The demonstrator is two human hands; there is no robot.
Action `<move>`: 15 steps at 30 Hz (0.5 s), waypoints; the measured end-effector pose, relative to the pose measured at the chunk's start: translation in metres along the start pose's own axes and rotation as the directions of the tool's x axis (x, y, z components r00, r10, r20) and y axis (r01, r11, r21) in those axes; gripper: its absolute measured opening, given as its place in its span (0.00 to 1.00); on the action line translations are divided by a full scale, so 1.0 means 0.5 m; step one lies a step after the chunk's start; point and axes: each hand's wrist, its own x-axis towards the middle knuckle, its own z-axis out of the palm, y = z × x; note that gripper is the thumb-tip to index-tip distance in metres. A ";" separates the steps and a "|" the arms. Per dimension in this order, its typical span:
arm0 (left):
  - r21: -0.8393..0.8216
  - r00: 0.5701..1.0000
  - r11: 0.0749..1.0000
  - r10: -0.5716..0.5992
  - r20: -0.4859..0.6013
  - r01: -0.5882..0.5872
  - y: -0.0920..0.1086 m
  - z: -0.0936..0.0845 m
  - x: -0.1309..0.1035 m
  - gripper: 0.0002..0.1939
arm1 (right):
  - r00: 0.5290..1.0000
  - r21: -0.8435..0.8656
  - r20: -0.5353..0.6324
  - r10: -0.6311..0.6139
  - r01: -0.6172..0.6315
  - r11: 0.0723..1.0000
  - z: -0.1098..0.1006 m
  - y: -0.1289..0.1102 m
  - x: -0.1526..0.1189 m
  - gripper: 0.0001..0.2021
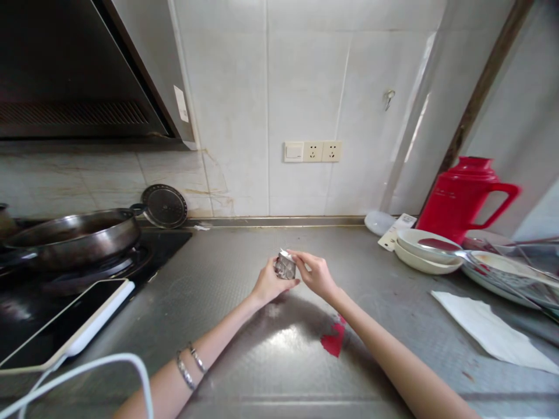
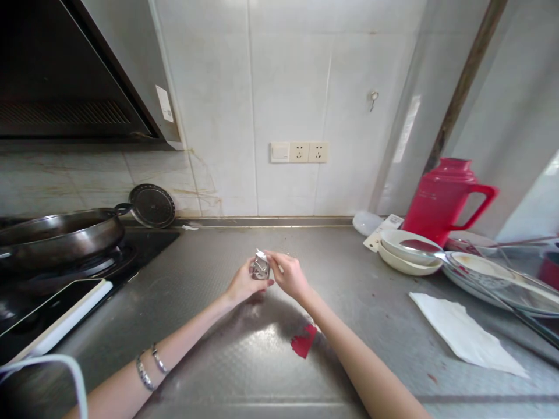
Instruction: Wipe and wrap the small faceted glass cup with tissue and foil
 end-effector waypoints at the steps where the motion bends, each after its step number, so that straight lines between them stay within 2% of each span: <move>1: 0.008 1.000 1.000 -0.013 -0.010 0.013 0.002 -0.001 0.000 0.34 | 0.998 0.005 -0.008 0.066 -0.066 0.998 0.002 0.002 0.001 0.13; 4: 0.016 0.998 0.998 -0.054 -0.012 0.055 0.014 -0.003 -0.002 0.35 | 0.982 0.012 -0.064 0.179 -0.178 0.984 0.006 0.008 0.004 0.14; 6: 0.040 0.997 0.996 -0.077 -0.008 0.077 0.023 -0.002 -0.003 0.35 | 0.983 -0.012 -0.098 0.154 -0.156 0.988 0.006 0.014 0.003 0.14; 11: 0.106 0.993 0.987 -0.116 -0.016 0.117 0.029 0.000 0.000 0.34 | 0.996 -0.045 -0.009 -0.084 0.083 0.995 0.005 0.014 -0.005 0.14; 15: 0.170 0.997 0.983 -0.069 0.035 0.062 0.019 -0.007 0.005 0.24 | 0.953 -0.046 0.064 -0.298 0.301 0.953 0.007 -0.011 -0.010 0.17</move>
